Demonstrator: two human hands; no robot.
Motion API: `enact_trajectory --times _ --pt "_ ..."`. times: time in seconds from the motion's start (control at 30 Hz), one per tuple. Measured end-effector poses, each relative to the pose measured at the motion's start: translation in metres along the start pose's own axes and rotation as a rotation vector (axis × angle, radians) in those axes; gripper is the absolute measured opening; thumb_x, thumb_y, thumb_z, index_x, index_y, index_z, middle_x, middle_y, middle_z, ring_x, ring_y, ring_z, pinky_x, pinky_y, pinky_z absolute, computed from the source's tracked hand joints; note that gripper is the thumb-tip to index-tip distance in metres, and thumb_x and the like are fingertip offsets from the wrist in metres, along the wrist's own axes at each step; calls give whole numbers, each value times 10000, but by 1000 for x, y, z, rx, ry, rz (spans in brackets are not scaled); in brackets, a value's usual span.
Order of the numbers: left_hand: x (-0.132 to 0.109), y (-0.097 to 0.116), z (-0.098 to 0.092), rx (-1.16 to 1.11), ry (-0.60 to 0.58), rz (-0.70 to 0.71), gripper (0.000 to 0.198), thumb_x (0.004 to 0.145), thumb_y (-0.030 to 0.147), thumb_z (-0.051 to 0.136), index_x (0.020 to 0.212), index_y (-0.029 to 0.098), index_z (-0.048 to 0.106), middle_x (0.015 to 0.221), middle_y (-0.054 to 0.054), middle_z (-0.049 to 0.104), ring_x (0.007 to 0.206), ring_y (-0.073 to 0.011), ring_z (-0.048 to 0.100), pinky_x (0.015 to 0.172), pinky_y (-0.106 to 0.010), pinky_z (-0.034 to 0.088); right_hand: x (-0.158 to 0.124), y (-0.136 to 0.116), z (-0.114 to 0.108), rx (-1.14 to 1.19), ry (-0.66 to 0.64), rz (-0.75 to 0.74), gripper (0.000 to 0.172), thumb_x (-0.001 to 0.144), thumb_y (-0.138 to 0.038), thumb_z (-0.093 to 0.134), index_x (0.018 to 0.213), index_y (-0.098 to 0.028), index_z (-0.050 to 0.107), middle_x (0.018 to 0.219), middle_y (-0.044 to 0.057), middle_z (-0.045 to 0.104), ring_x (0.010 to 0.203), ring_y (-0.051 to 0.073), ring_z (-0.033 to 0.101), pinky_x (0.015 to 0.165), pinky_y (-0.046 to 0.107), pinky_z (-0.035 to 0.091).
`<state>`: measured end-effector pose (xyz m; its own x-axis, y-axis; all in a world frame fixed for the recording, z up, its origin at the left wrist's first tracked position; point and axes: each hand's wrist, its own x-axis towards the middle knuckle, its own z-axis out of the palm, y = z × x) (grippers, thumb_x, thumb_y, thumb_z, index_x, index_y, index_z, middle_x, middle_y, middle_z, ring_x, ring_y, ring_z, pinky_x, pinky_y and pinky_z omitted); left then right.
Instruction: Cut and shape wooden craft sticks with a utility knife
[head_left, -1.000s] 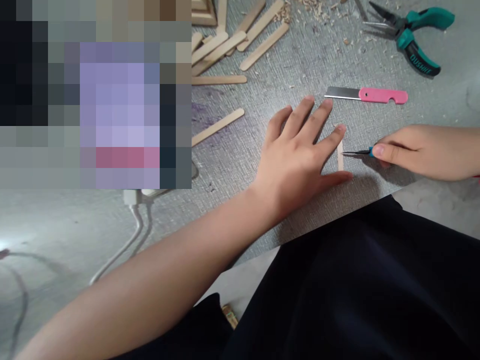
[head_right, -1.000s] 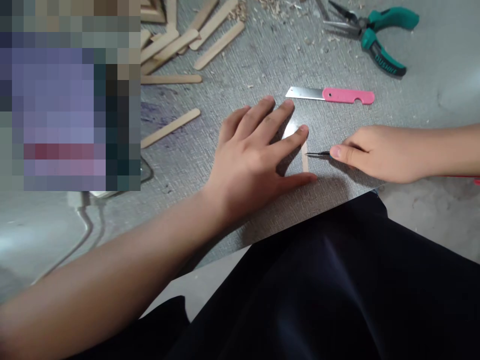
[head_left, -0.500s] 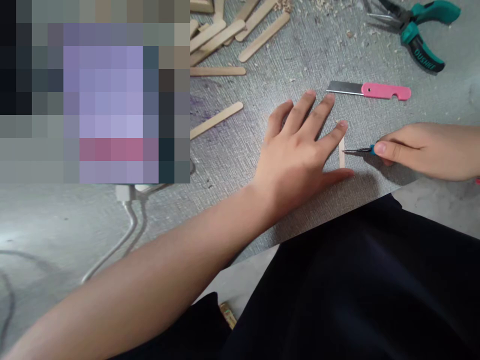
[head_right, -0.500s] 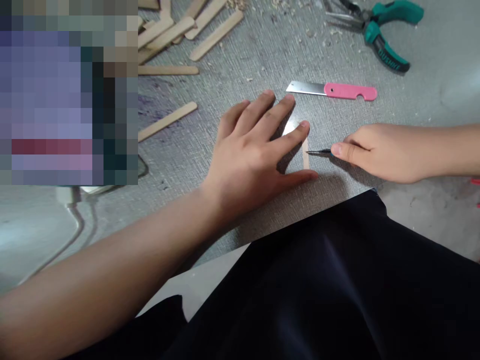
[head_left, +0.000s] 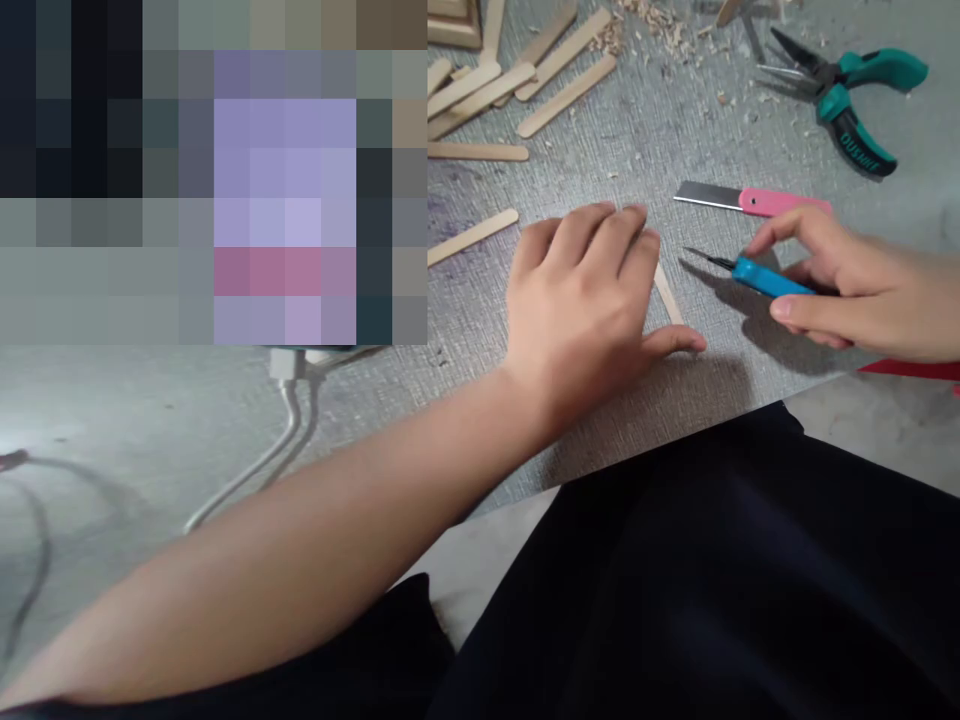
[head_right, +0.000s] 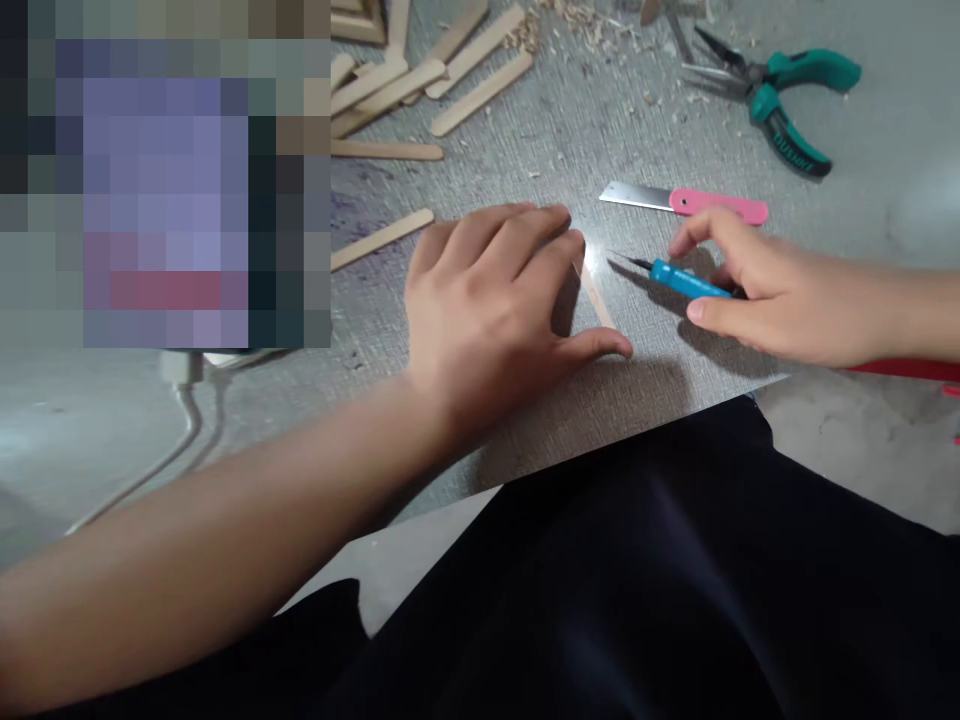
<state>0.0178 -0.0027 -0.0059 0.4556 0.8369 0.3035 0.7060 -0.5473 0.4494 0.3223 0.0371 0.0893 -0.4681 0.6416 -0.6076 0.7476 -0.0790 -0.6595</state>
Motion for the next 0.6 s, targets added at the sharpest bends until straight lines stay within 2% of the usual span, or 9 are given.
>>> enact_trajectory --times 0.03,0.1,0.2,0.3,0.37,0.43,0.5,0.6 --pt "0 -2 -1 18 24 -2 721 1031 795 820 1467 226 738 1590 -223 757 1472 -504 699 1182 -659 537 0 -1 1 59 15 -42 498 1141 -562 722 1512 -373 449 900 -62 716 537 137 627 439 289 472" --pt "1 -6 -2 70 47 1 642 1054 806 784 1313 220 770 1453 -215 796 1340 -475 734 1083 -643 554 1 -5 1 169 59 -141 471 1168 -510 720 1501 -391 410 986 -64 745 580 138 733 441 256 525" --pt "3 -12 -4 147 28 37 582 1092 800 727 1104 220 768 1254 -187 806 1183 -424 734 983 -621 549 7 -17 -2 247 154 -297 360 1214 -510 676 1464 -378 452 1085 -33 789 672 140 813 481 239 593" --pt "5 -12 -2 147 33 80 473 1129 689 725 1014 231 745 1134 -136 798 1110 -378 731 950 -590 540 21 -33 -9 267 237 -430 380 1194 -483 734 1485 -358 524 1099 -15 810 775 159 846 538 256 634" --pt "5 -9 -1 135 50 110 298 1169 475 671 1009 235 746 1093 -101 804 1048 -329 736 923 -551 533 33 -41 -12 297 221 -498 317 1185 -473 752 1421 -315 611 1083 -15 817 781 162 848 545 262 637" --pt "4 -6 1 134 55 143 219 1161 296 599 1026 236 760 1059 -73 813 976 -284 731 873 -502 514 44 -44 -11 390 174 -567 208 1211 -445 701 1299 -262 654 1045 -11 832 712 156 831 518 271 628" --pt "3 -4 0 137 56 149 225 1154 237 578 1036 233 769 1024 -57 819 925 -257 723 828 -468 490 52 -39 -9 499 136 -614 141 1220 -383 677 1220 -247 642 1001 -11 848 653 159 817 488 279 612" --pt "2 -4 -3 150 62 120 223 1162 256 599 1016 225 765 989 -51 818 883 -242 726 802 -447 480 55 -24 -12 579 31 -536 167 1188 -426 709 1224 -267 673 1004 17 887 716 190 857 550 281 650"
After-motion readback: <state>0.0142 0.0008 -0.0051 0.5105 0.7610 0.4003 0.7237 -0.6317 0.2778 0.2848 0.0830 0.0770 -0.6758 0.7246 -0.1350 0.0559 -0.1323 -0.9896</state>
